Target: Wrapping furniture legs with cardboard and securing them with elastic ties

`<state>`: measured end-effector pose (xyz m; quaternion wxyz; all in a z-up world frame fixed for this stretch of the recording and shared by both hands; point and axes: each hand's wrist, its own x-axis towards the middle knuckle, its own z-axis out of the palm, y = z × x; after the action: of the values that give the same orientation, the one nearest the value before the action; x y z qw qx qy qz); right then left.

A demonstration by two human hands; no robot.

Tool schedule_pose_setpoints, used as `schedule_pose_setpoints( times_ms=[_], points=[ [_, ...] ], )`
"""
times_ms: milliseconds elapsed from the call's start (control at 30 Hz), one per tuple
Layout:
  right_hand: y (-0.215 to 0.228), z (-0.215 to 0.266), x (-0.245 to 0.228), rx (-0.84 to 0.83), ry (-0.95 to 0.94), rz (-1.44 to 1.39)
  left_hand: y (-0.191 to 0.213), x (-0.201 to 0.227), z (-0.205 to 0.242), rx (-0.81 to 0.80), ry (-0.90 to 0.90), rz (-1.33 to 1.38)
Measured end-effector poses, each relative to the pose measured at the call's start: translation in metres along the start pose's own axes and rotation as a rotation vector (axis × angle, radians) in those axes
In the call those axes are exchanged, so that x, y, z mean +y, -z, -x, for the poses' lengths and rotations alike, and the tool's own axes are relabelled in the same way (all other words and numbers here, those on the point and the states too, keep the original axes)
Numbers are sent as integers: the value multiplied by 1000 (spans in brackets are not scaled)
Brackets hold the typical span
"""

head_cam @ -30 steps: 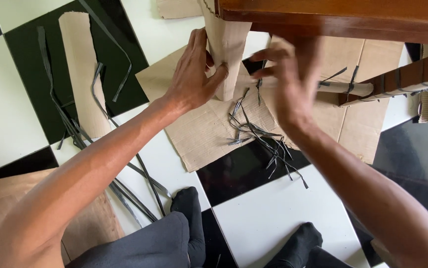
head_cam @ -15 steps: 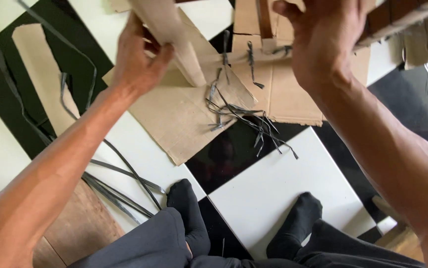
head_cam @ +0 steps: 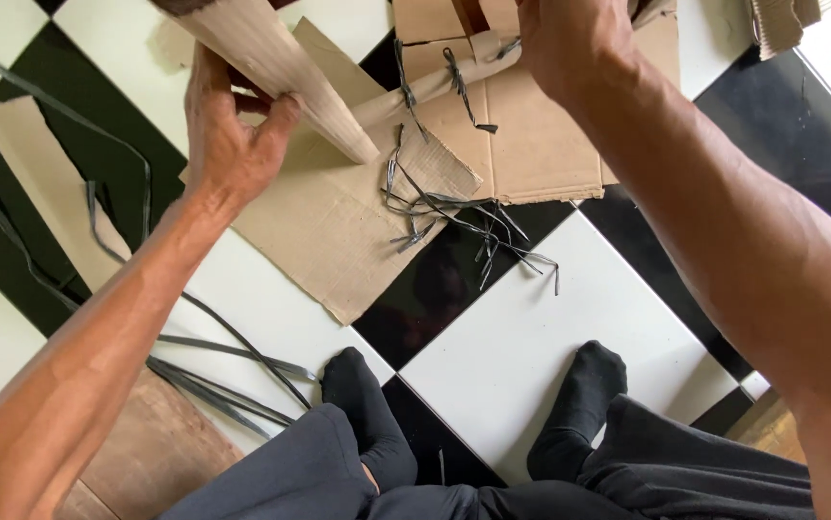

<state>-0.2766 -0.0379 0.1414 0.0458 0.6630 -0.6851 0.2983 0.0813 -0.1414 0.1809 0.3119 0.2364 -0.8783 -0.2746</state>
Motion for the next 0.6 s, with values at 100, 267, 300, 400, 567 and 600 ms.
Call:
schedule_pose_setpoints(
  times_ms=[100,267,300,400,567,600],
  points=[
    [-5,10,5,-105,45,279,-14,-6,-3,32,-27,-15],
    [-29,19,26,-299,132,729,-31,-6,-13,15,-57,-41],
    [-30,21,27,-335,148,820,-30,2,-13,12,-62,-41],
    [-27,23,27,-441,203,1093,-26,18,-16,6,-55,-18],
    [-19,17,12,-612,299,1539,-31,0,-10,7,-15,-102],
    [-17,5,16,-646,318,1628,-32,2,-10,7,-18,-106]
  ],
)
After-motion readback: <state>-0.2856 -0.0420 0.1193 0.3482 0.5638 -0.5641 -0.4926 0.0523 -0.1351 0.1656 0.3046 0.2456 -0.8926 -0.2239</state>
